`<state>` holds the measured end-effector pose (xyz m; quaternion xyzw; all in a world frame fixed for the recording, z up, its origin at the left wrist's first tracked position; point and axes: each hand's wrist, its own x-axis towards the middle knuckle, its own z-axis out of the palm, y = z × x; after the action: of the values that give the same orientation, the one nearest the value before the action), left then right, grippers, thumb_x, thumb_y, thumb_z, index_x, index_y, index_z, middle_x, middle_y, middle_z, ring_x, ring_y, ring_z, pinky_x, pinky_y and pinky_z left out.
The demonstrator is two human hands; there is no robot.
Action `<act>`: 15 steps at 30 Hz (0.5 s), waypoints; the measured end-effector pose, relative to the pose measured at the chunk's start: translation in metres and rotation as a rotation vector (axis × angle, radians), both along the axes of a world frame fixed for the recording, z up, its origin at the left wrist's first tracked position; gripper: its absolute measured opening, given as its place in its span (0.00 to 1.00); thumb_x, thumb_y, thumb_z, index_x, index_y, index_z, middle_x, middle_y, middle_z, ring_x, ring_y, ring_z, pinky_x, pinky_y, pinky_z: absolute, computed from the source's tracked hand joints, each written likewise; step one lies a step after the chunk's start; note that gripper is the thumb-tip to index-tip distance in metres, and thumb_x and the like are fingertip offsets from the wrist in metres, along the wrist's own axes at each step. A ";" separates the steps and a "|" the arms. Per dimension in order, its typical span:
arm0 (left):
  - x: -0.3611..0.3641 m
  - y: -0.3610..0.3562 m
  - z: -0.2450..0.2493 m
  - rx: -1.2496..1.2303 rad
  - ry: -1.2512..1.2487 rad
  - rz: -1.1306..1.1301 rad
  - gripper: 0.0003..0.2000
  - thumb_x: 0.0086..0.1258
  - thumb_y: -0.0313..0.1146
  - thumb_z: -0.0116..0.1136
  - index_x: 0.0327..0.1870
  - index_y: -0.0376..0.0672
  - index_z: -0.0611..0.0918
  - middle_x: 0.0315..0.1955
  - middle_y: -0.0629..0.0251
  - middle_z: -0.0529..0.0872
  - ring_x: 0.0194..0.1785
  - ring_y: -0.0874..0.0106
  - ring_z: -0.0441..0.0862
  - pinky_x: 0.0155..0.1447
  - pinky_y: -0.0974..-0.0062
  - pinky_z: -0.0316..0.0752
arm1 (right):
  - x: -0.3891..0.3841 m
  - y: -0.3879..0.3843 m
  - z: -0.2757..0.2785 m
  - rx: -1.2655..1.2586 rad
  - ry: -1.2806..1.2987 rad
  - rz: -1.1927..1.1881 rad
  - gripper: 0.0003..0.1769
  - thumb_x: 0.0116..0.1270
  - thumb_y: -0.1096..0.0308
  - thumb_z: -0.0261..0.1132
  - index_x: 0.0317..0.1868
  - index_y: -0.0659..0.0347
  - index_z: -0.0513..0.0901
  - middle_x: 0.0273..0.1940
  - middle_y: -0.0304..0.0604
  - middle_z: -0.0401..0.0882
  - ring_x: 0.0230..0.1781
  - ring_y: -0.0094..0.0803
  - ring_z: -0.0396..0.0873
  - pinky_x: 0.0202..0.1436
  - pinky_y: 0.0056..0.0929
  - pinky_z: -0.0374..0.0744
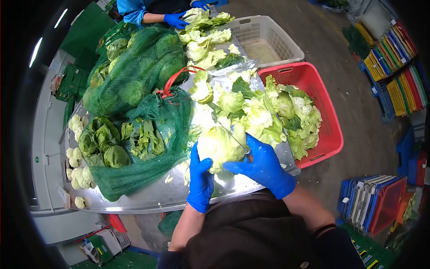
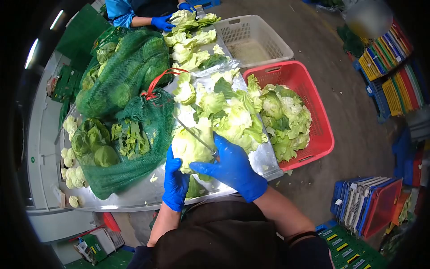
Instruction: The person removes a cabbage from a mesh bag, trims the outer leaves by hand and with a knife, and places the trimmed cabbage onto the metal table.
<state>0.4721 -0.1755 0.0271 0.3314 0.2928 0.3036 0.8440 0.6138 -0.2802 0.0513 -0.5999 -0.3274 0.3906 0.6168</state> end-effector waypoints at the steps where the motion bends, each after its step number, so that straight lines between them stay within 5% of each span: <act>1: 0.002 -0.003 0.000 0.018 0.037 0.034 0.40 0.53 0.33 0.64 0.70 0.39 0.61 0.63 0.57 0.71 0.67 0.62 0.69 0.70 0.64 0.65 | 0.000 -0.001 0.002 -0.212 -0.287 -0.053 0.37 0.55 0.59 0.74 0.62 0.69 0.72 0.37 0.45 0.84 0.33 0.25 0.82 0.36 0.29 0.79; 5: -0.007 -0.002 -0.003 0.037 0.034 -0.033 0.41 0.52 0.34 0.62 0.72 0.41 0.60 0.67 0.59 0.67 0.70 0.60 0.65 0.72 0.61 0.61 | 0.015 -0.006 -0.025 -0.129 -0.138 -0.176 0.27 0.57 0.62 0.68 0.55 0.69 0.77 0.27 0.46 0.83 0.25 0.25 0.81 0.30 0.30 0.78; 8: -0.004 -0.005 0.002 0.096 0.084 -0.029 0.43 0.49 0.35 0.63 0.72 0.40 0.60 0.67 0.59 0.67 0.70 0.61 0.65 0.72 0.63 0.61 | 0.024 -0.014 0.000 -0.103 0.028 -0.039 0.38 0.55 0.54 0.73 0.61 0.67 0.73 0.27 0.47 0.81 0.25 0.25 0.80 0.30 0.29 0.78; 10: 0.003 -0.012 0.005 0.154 0.152 -0.007 0.44 0.48 0.34 0.63 0.72 0.40 0.60 0.67 0.58 0.67 0.70 0.61 0.65 0.72 0.64 0.61 | 0.012 -0.014 -0.020 -0.196 -0.136 -0.015 0.45 0.52 0.48 0.75 0.64 0.67 0.70 0.24 0.46 0.79 0.23 0.30 0.78 0.30 0.30 0.77; 12: 0.009 -0.017 0.005 0.275 0.192 0.019 0.44 0.48 0.34 0.63 0.72 0.40 0.60 0.67 0.58 0.67 0.69 0.61 0.66 0.71 0.64 0.62 | 0.011 -0.016 -0.019 -0.195 -0.317 -0.062 0.42 0.52 0.50 0.74 0.62 0.65 0.72 0.22 0.44 0.76 0.22 0.34 0.77 0.29 0.31 0.76; 14: 0.003 -0.016 0.001 0.205 0.175 0.009 0.45 0.47 0.35 0.63 0.72 0.40 0.60 0.67 0.58 0.67 0.70 0.61 0.65 0.72 0.64 0.62 | 0.017 -0.019 -0.004 -0.376 -0.200 0.033 0.32 0.55 0.66 0.73 0.61 0.63 0.75 0.44 0.43 0.84 0.30 0.19 0.76 0.35 0.24 0.78; 15: -0.001 -0.016 0.000 0.136 0.157 -0.001 0.45 0.47 0.36 0.64 0.72 0.40 0.60 0.67 0.57 0.67 0.70 0.61 0.65 0.72 0.64 0.61 | 0.017 -0.022 -0.015 -0.301 -0.274 -0.031 0.30 0.54 0.70 0.70 0.60 0.58 0.77 0.40 0.43 0.85 0.27 0.21 0.76 0.33 0.25 0.78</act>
<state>0.4715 -0.1916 0.0267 0.4109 0.3365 0.2953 0.7942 0.6307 -0.3020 0.0363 -0.7379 -0.3367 0.3402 0.4757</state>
